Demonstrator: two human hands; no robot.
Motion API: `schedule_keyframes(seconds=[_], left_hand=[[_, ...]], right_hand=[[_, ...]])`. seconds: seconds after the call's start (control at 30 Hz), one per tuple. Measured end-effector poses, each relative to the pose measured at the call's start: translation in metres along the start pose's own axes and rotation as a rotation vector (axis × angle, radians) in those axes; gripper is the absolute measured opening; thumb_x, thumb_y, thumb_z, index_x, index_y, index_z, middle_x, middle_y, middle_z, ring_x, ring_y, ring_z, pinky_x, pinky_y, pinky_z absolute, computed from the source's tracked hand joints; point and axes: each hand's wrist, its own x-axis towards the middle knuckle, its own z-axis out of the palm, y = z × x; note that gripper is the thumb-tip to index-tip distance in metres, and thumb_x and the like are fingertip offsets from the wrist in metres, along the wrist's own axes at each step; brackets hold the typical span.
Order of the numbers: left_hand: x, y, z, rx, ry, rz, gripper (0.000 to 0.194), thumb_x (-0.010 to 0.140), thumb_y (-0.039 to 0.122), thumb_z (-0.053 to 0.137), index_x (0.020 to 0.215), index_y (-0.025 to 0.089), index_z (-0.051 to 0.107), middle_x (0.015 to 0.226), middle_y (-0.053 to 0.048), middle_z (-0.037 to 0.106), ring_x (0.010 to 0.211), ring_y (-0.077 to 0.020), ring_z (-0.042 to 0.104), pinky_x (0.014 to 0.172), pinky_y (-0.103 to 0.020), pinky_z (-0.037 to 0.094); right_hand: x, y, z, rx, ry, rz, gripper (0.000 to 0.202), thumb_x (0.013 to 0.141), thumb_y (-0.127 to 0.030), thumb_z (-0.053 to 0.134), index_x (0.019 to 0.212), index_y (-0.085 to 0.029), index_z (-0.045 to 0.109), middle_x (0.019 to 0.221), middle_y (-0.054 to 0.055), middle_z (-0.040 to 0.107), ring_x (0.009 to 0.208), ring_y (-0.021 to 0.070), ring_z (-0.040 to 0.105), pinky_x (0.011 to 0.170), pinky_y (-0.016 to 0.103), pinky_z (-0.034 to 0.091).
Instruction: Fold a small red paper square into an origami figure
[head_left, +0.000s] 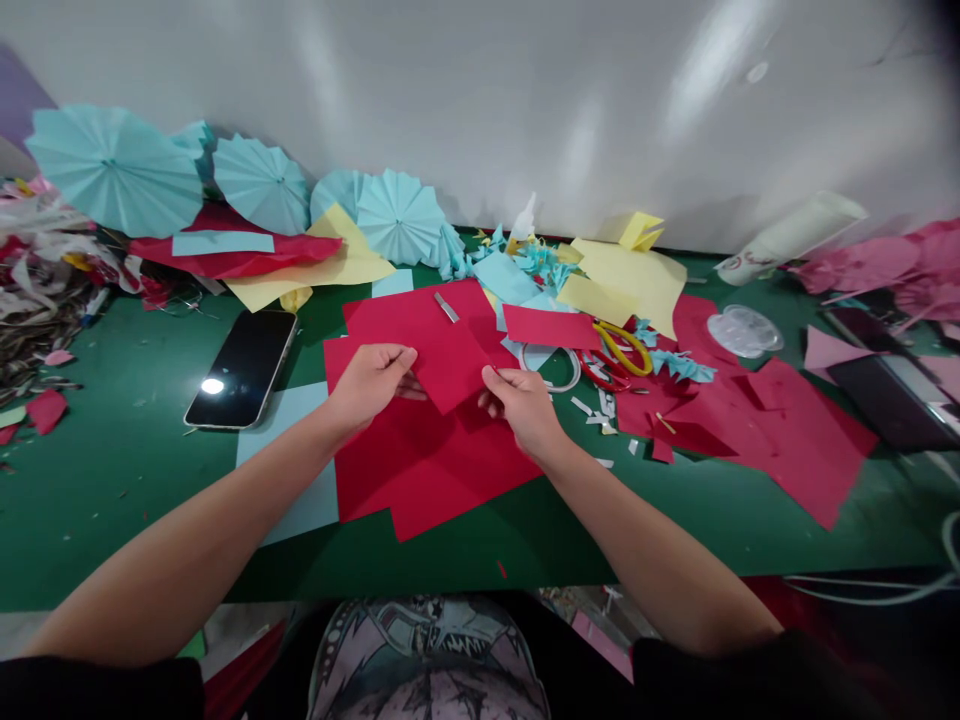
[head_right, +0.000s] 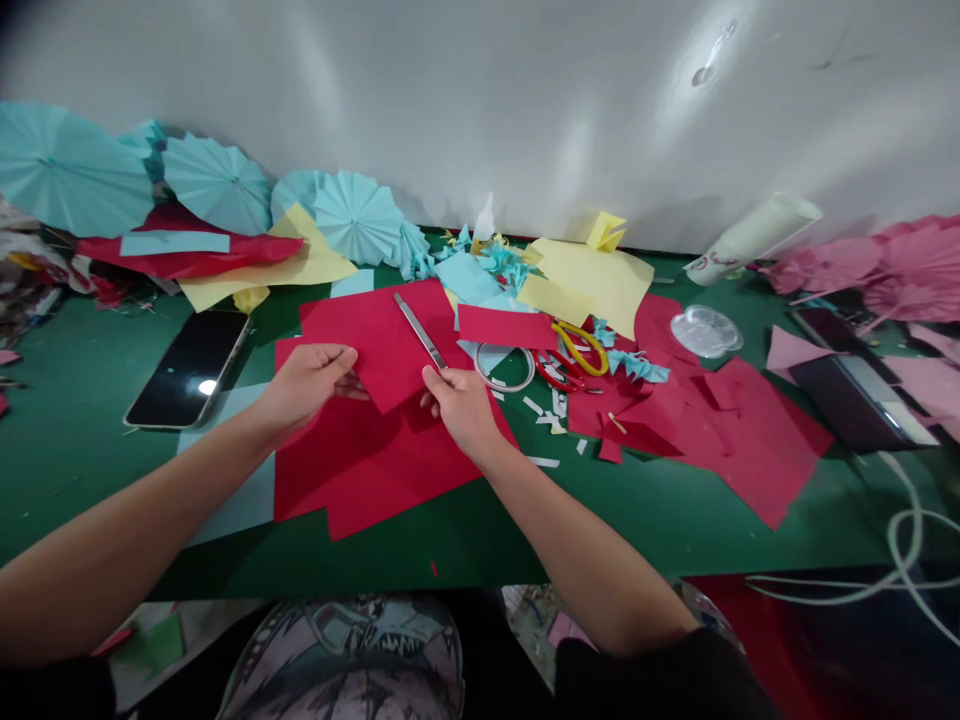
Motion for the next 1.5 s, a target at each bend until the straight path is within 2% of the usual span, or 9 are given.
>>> schedule_keyframes(seconds=[0.13, 0.2, 0.33, 0.57, 0.7, 0.8, 1.0, 1.2, 1.5], left_hand=[[0.001, -0.001, -0.005, 0.169, 0.034, 0.095, 0.031, 0.08, 0.037, 0.056, 0.055, 0.019, 0.053, 0.048, 0.001, 0.055, 0.043, -0.0137, 0.054, 0.049, -0.025, 0.043], [0.002, -0.001, -0.007, 0.276, 0.038, 0.154, 0.028, 0.078, 0.028, 0.058, 0.052, 0.02, 0.053, 0.044, 0.002, 0.052, 0.04, -0.0123, 0.05, 0.048, -0.023, 0.039], [0.003, -0.002, -0.008, 0.464, -0.042, 0.258, 0.023, 0.076, 0.02, 0.059, 0.053, 0.021, 0.057, 0.043, 0.002, 0.054, 0.046, -0.0131, 0.053, 0.055, -0.022, 0.039], [-0.008, -0.008, 0.005, 0.675, 0.124, 0.425, 0.024, 0.084, 0.022, 0.047, 0.105, 0.018, 0.057, 0.109, -0.011, 0.061, 0.107, -0.0247, 0.053, 0.093, -0.038, 0.038], [-0.021, -0.021, 0.021, 0.945, -0.039, 0.629, 0.036, 0.087, 0.027, 0.042, 0.119, 0.013, 0.048, 0.128, -0.016, 0.05, 0.122, -0.0272, 0.043, 0.103, -0.044, 0.032], [-0.026, -0.031, 0.029, 1.043, -0.132, 0.574, 0.055, 0.086, 0.033, 0.045, 0.132, 0.006, 0.032, 0.142, -0.022, 0.029, 0.134, -0.0301, 0.024, 0.107, -0.046, 0.027], [-0.015, -0.03, 0.019, 1.026, -0.211, 0.481, 0.046, 0.088, 0.019, 0.039, 0.132, 0.007, 0.034, 0.142, -0.018, 0.031, 0.135, -0.0234, 0.024, 0.11, -0.044, 0.021], [-0.001, -0.016, -0.001, 0.879, -0.314, 0.434, 0.051, 0.079, 0.023, 0.056, 0.128, 0.02, 0.043, 0.135, -0.01, 0.045, 0.125, -0.0244, 0.041, 0.102, -0.041, 0.035], [0.004, -0.01, -0.01, 0.839, -0.334, 0.469, 0.04, 0.079, 0.033, 0.058, 0.118, 0.023, 0.053, 0.127, -0.007, 0.055, 0.116, -0.0215, 0.051, 0.098, -0.035, 0.039]], right_hand=[[-0.001, -0.002, -0.001, 0.004, -0.04, -0.016, 0.048, 0.083, -0.054, 0.041, 0.059, -0.016, 0.056, 0.051, 0.001, 0.053, 0.045, 0.0097, 0.047, 0.045, 0.024, 0.034], [-0.002, -0.005, -0.002, -0.012, -0.017, -0.076, 0.038, 0.083, -0.05, 0.045, 0.083, -0.016, 0.062, 0.061, 0.001, 0.058, 0.055, 0.0118, 0.053, 0.051, 0.024, 0.039], [-0.004, -0.013, -0.003, -0.09, -0.032, -0.218, 0.052, 0.078, -0.037, 0.057, 0.126, -0.022, 0.042, 0.083, 0.002, 0.062, 0.074, 0.0142, 0.057, 0.067, 0.027, 0.045], [-0.002, -0.007, -0.002, -0.272, 0.035, -0.173, 0.029, 0.079, -0.027, 0.053, 0.107, -0.019, 0.055, 0.101, 0.008, 0.062, 0.064, 0.0125, 0.061, 0.06, 0.028, 0.049], [-0.001, -0.005, 0.002, -0.233, 0.049, -0.103, 0.029, 0.078, -0.024, 0.053, 0.105, -0.017, 0.055, 0.103, 0.01, 0.062, 0.057, 0.011, 0.061, 0.052, 0.026, 0.051], [-0.003, -0.007, 0.003, -0.322, 0.061, -0.189, 0.024, 0.077, -0.023, 0.055, 0.1, -0.017, 0.059, 0.097, 0.008, 0.066, 0.071, 0.0152, 0.064, 0.063, 0.029, 0.052], [-0.004, -0.011, 0.001, -0.454, 0.05, -0.315, 0.019, 0.079, -0.024, 0.053, 0.092, -0.016, 0.065, 0.093, 0.008, 0.066, 0.081, 0.0173, 0.062, 0.068, 0.029, 0.05], [-0.002, -0.012, -0.002, -0.456, 0.015, -0.375, 0.026, 0.074, -0.008, 0.046, 0.086, -0.019, 0.066, 0.093, 0.006, 0.066, 0.087, 0.0167, 0.061, 0.073, 0.03, 0.048], [-0.002, -0.01, -0.001, -0.469, -0.005, -0.359, 0.017, 0.077, -0.02, 0.053, 0.091, -0.017, 0.062, 0.086, 0.006, 0.064, 0.071, 0.0135, 0.058, 0.062, 0.026, 0.047]])
